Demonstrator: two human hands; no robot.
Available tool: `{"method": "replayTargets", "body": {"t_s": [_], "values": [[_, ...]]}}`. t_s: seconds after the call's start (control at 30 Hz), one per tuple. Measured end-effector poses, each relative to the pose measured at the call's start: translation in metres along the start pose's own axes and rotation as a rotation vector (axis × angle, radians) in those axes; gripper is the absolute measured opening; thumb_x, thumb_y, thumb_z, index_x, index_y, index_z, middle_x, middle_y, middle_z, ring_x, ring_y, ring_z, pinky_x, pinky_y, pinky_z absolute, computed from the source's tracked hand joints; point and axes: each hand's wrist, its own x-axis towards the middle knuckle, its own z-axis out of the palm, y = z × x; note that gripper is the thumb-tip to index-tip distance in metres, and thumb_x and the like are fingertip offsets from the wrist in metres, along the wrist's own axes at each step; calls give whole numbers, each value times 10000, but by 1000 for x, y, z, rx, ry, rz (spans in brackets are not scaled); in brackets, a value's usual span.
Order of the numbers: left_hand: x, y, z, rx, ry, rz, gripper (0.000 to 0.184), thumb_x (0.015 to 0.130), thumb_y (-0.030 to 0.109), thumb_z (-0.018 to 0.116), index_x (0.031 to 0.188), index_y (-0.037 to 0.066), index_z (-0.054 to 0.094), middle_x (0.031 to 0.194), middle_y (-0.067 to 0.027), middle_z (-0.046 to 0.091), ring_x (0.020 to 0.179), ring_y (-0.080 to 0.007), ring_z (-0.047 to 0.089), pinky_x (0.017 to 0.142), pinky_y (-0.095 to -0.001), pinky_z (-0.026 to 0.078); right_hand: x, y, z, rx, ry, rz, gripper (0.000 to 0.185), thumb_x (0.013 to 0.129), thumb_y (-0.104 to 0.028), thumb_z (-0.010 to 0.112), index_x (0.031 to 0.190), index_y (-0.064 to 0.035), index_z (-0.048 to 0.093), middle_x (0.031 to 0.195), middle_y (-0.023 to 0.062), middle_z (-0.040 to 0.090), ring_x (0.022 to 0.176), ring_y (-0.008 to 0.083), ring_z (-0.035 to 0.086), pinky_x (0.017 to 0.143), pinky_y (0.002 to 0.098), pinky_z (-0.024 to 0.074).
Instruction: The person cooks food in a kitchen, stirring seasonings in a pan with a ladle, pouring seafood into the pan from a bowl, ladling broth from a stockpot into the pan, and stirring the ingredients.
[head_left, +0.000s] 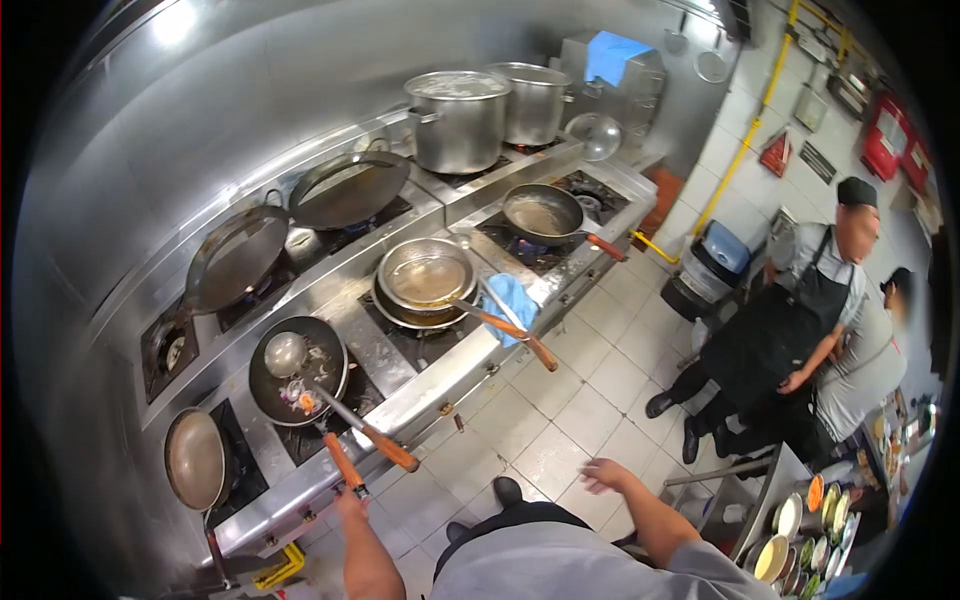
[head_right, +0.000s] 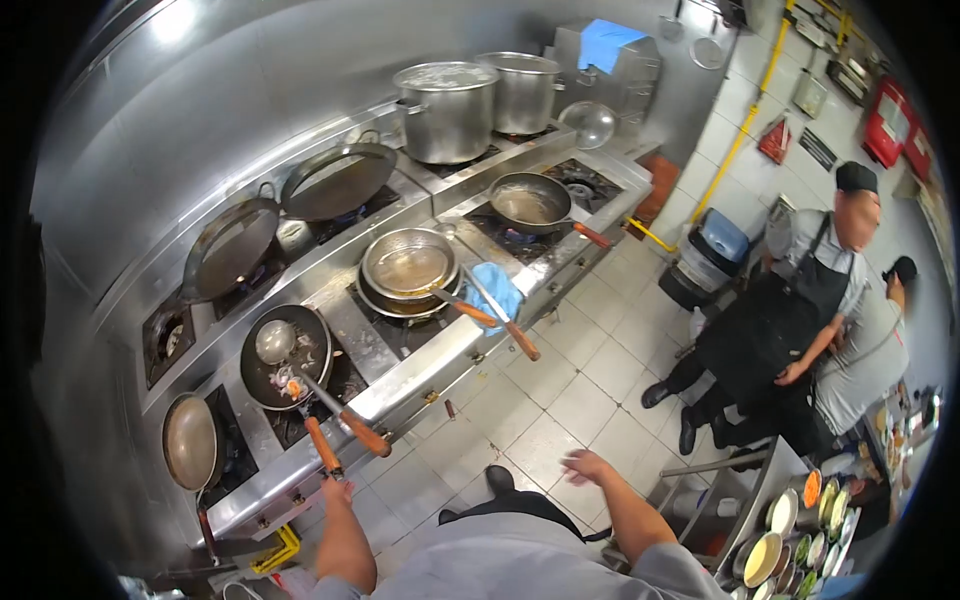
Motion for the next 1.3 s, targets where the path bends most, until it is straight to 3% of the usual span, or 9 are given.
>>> {"method": "replayTargets", "body": {"t_s": [0.1,0.23,0.33,0.4,0.5,0.63,0.7,0.93,1.3], "values": [[-7,0,3,-50,27,-7,385,877,229,645,1213,160,470,960,-51,612,734,-189,612,512,-322,471,5,87,-46,-69,218,68,543,856,-247,659,1300,12,485,976,163,670,674,259,683,539,363,566],[-1,-5,4,-67,-19,60,306,873,202,649,1127,137,492,872,-13,612,707,-144,598,492,-290,463,-1,135,-60,35,154,264,328,886,-222,617,1102,13,542,929,154,654,651,274,669,519,373,562],[2,-13,4,-95,6,99,311,851,178,672,1106,123,504,863,-8,610,710,-132,591,493,-282,475,-17,132,-50,30,99,364,289,899,-205,594,1068,21,533,937,155,643,672,275,665,523,377,563],[1,-8,5,-92,29,95,315,835,165,690,1092,113,515,868,-10,609,714,-129,589,495,-278,482,-23,126,-39,111,26,222,354,895,-190,594,1155,37,516,938,151,641,699,268,663,538,372,564],[9,-13,7,1,96,172,287,783,159,740,989,72,559,877,-21,621,708,-126,578,502,-287,497,-19,102,-29,69,41,187,471,883,-169,611,1281,35,464,926,151,644,704,261,664,549,366,563],[-1,-7,13,40,97,177,278,779,159,745,971,66,567,855,-22,623,697,-125,570,495,-294,487,-7,78,-31,36,19,119,544,903,-171,593,1370,14,384,935,121,639,714,236,661,577,362,569],[-5,-6,16,22,177,198,247,789,159,736,947,63,572,818,-21,612,666,-126,564,476,-293,469,-5,67,-31,16,33,117,548,900,-162,589,1373,16,378,933,119,641,713,234,662,583,363,569],[-16,0,16,-85,140,160,184,877,135,662,1002,46,559,769,-22,591,605,-134,550,457,-283,461,-1,72,-24,-5,18,100,572,889,-153,606,1381,26,375,951,132,651,700,230,669,582,354,571],[7,-14,7,10,100,195,228,897,174,658,1045,49,536,836,-42,583,715,-158,567,509,-308,497,-9,57,-17,14,-26,112,508,937,-219,581,1355,3,397,973,138,653,718,243,671,603,371,568]]}}
